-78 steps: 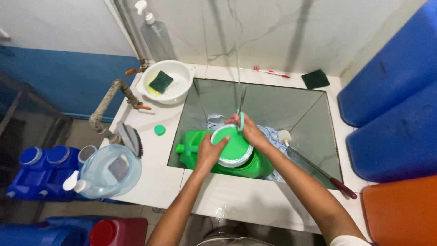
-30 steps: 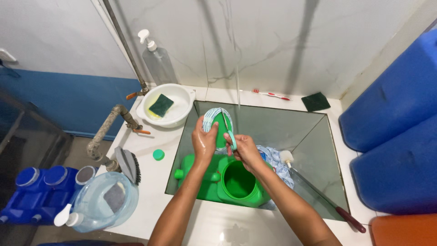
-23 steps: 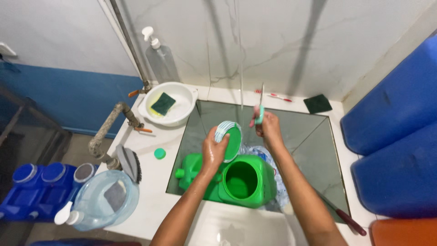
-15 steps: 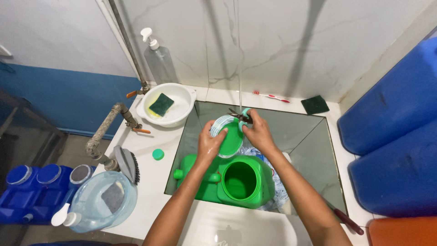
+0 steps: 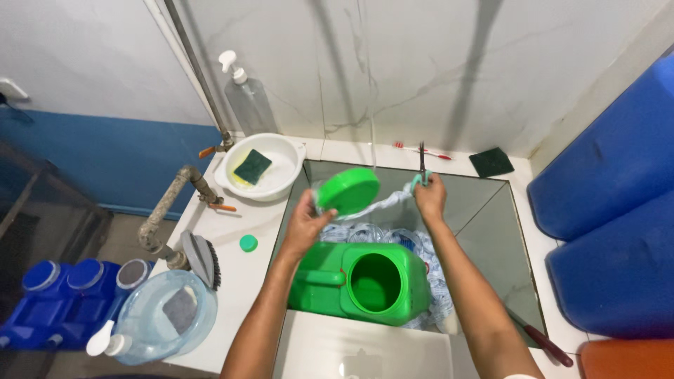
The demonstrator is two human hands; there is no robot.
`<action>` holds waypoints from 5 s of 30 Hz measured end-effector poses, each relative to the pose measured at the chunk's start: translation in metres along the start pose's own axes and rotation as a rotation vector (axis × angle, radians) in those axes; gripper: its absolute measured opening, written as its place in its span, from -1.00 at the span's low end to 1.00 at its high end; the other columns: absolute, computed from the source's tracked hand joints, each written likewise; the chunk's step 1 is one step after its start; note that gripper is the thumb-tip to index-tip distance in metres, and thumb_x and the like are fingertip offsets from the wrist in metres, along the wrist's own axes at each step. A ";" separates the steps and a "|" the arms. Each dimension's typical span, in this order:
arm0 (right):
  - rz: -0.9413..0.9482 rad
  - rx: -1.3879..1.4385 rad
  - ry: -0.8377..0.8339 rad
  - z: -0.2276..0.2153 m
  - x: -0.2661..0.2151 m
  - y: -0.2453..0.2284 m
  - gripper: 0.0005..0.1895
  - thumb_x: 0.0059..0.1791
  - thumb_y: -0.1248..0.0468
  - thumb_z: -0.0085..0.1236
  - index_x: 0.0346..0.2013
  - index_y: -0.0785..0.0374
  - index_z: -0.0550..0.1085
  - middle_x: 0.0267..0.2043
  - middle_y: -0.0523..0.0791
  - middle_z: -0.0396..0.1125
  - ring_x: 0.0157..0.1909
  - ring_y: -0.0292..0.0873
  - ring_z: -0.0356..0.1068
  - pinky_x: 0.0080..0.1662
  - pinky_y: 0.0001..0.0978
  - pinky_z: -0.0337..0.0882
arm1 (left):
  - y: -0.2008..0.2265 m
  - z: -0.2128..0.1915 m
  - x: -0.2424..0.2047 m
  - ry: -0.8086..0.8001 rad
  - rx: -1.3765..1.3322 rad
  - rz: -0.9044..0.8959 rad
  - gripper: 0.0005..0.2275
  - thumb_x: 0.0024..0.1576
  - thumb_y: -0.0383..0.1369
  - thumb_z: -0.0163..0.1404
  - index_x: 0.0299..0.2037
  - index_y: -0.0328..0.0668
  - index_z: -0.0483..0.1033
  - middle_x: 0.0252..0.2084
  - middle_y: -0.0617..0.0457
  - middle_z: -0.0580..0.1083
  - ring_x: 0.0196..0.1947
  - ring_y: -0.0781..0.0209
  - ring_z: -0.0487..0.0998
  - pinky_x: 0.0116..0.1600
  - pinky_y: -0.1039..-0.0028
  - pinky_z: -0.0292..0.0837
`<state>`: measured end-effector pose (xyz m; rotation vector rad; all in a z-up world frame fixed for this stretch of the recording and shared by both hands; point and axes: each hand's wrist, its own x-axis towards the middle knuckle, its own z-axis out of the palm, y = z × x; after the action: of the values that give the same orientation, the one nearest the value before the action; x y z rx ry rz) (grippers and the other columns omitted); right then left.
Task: The person cleans a green plastic container by cutting off its lid with scissors, scrubbing the exterior and interior with a sponge, rinsing it with water, and replacing the lid. The person then repeats the same process on a blue plastic container.
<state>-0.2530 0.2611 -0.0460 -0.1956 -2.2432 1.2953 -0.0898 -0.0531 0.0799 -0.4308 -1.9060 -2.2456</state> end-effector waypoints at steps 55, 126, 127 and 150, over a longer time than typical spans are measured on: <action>-0.456 -0.054 -0.684 0.401 -0.046 -0.176 -0.44 -0.09 0.17 0.37 0.04 0.54 0.45 -0.05 0.29 0.39 -0.01 0.30 0.41 0.03 -0.07 0.37 | -0.211 -0.115 -0.003 0.429 -0.950 -0.697 -0.73 0.25 -0.29 0.00 0.05 -0.30 0.46 -0.05 -0.14 0.55 -0.03 -0.06 0.59 0.13 0.08 0.55; 0.164 0.209 -0.924 0.331 -0.024 -0.198 -0.54 -0.04 0.24 0.01 0.17 0.12 0.42 -0.28 0.01 0.35 -0.39 -0.08 0.30 -0.45 -0.27 0.34 | -0.058 -0.119 -0.083 -0.364 0.952 0.243 -0.49 0.00 -0.02 0.22 -0.04 -0.32 0.52 -0.11 -0.22 0.51 0.00 -0.17 0.50 0.13 0.09 0.39; 0.282 0.337 -0.767 0.298 -0.005 -0.187 -0.52 -0.11 0.21 0.03 0.13 -0.02 0.32 -0.25 -0.12 0.37 -0.33 -0.18 0.38 -0.39 -0.30 0.44 | -0.062 -0.111 -0.088 -0.479 0.935 0.269 -0.46 -0.08 0.00 0.25 -0.08 -0.33 0.52 -0.19 -0.21 0.52 -0.06 -0.18 0.52 0.09 0.08 0.41; -0.948 -0.744 -0.907 -0.042 0.044 -0.114 -0.76 -0.08 0.14 0.07 -0.41 0.23 0.57 -0.29 -0.01 0.46 -0.14 0.11 0.41 0.06 -0.03 0.40 | -0.088 0.083 0.022 -0.305 1.196 0.168 -0.60 0.16 0.03 0.08 -0.33 -0.21 0.46 -0.54 -0.17 0.54 -0.53 -0.20 0.61 -0.43 0.07 0.51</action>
<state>-0.2527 0.2493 0.0828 1.2662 -2.7964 -0.0517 -0.1281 0.0446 0.0162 -0.6702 -2.7532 -0.6629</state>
